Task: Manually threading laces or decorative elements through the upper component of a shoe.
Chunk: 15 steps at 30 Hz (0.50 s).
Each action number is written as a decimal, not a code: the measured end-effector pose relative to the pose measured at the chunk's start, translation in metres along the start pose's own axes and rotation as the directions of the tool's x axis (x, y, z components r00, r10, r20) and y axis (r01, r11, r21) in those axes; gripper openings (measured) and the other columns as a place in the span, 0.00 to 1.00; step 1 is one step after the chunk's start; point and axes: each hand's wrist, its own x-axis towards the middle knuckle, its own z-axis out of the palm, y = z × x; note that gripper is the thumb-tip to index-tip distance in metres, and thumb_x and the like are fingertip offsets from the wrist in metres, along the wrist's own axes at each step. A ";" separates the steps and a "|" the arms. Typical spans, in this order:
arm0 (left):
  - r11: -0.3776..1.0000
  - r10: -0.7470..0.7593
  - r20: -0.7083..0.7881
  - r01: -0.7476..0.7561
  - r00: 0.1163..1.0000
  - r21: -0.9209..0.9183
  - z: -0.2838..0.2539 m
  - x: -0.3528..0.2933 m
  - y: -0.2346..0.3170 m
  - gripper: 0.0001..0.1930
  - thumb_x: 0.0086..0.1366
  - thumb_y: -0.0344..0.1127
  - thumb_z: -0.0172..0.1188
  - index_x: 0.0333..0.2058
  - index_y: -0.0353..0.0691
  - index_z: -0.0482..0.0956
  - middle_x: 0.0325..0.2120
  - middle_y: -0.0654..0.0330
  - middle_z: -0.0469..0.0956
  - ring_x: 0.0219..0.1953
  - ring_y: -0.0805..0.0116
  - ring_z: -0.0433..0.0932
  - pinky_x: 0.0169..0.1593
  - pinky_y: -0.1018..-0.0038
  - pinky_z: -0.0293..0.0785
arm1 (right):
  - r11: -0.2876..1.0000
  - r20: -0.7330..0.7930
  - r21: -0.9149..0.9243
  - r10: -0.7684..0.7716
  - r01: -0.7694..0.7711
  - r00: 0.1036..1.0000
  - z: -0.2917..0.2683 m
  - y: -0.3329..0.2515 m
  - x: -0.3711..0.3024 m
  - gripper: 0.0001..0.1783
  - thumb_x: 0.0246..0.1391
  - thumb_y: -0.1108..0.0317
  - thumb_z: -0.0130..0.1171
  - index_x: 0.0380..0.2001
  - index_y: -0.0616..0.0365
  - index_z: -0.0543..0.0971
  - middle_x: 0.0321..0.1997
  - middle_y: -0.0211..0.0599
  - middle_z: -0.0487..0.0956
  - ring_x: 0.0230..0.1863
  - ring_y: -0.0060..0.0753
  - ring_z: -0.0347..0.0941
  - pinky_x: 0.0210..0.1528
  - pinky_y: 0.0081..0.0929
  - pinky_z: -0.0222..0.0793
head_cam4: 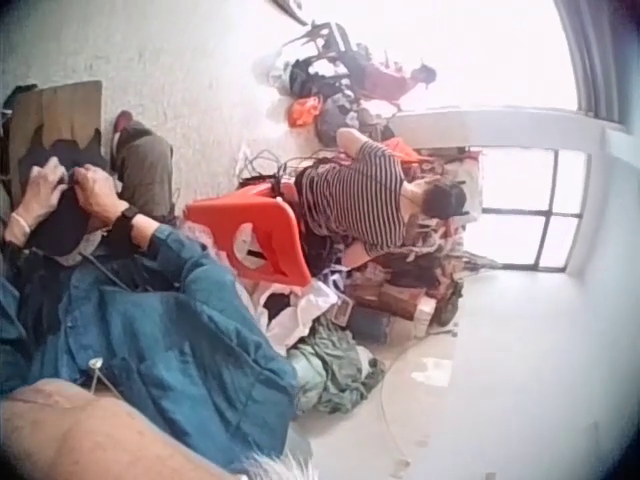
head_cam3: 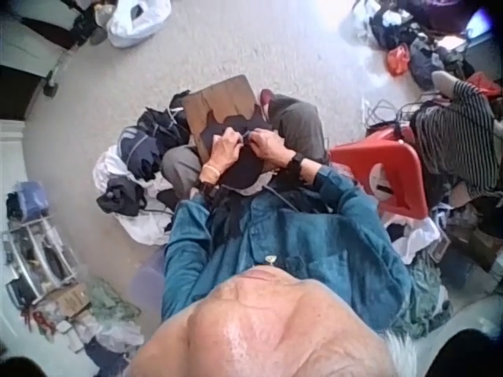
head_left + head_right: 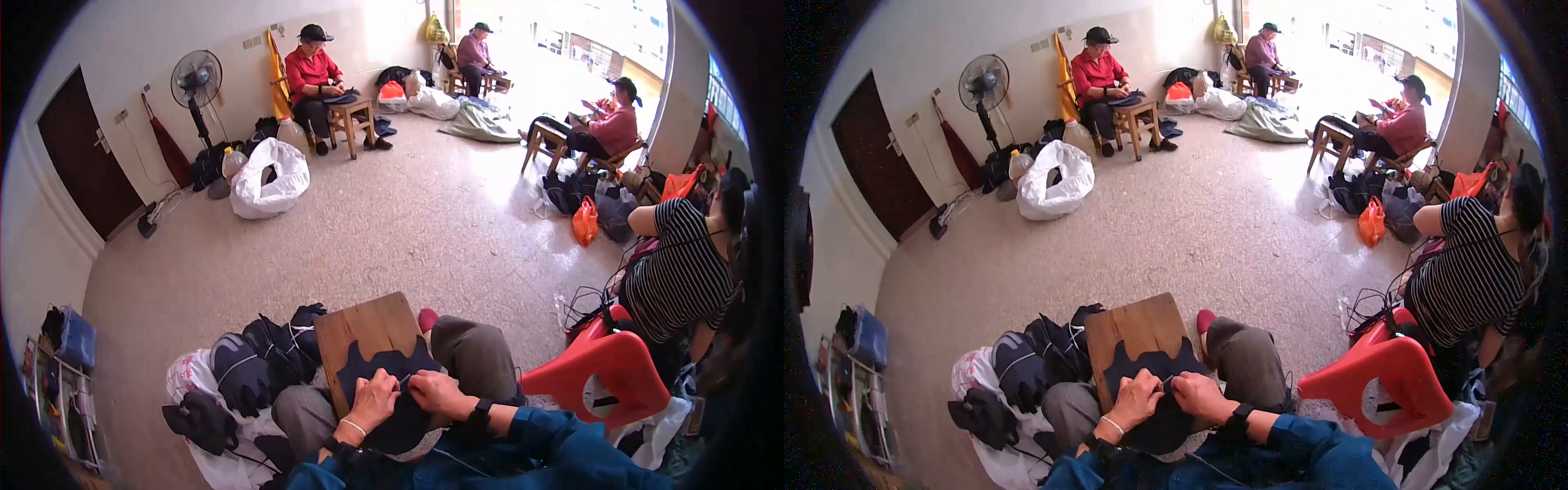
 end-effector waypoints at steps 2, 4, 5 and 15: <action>1.000 0.000 -0.006 0.000 1.000 -0.030 -0.001 -0.003 -0.004 0.06 0.58 0.33 0.64 0.33 0.44 0.76 0.35 0.56 0.72 0.41 0.53 0.74 0.43 0.59 0.65 | 0.998 -0.007 0.058 -0.003 0.004 1.000 -0.002 0.002 -0.002 0.08 0.53 0.68 0.62 0.35 0.58 0.77 0.34 0.44 0.78 0.40 0.51 0.77 0.42 0.42 0.74; 0.999 -0.004 0.000 0.004 1.000 -0.052 -0.002 -0.003 -0.007 0.06 0.58 0.33 0.64 0.34 0.43 0.76 0.35 0.56 0.71 0.41 0.52 0.74 0.43 0.59 0.65 | 0.994 -0.007 0.111 -0.009 0.009 1.000 -0.004 0.003 -0.002 0.08 0.53 0.68 0.61 0.35 0.58 0.77 0.34 0.44 0.78 0.40 0.51 0.77 0.42 0.42 0.74; 0.998 0.005 -0.006 -0.005 1.000 -0.067 -0.002 -0.004 -0.008 0.06 0.59 0.33 0.63 0.34 0.43 0.76 0.35 0.56 0.72 0.41 0.51 0.74 0.43 0.59 0.65 | 0.992 -0.018 0.125 -0.010 0.012 1.000 -0.004 0.003 -0.003 0.07 0.53 0.68 0.61 0.34 0.58 0.78 0.34 0.44 0.78 0.40 0.51 0.77 0.42 0.42 0.74; 0.998 0.057 -0.072 -0.059 0.996 -0.027 -0.003 -0.006 0.001 0.03 0.60 0.34 0.62 0.31 0.45 0.77 0.29 0.59 0.73 0.38 0.56 0.76 0.42 0.62 0.66 | 0.999 -0.020 0.029 0.016 -0.016 1.000 0.011 -0.003 0.000 0.05 0.54 0.69 0.60 0.33 0.58 0.78 0.33 0.45 0.77 0.39 0.52 0.76 0.41 0.43 0.74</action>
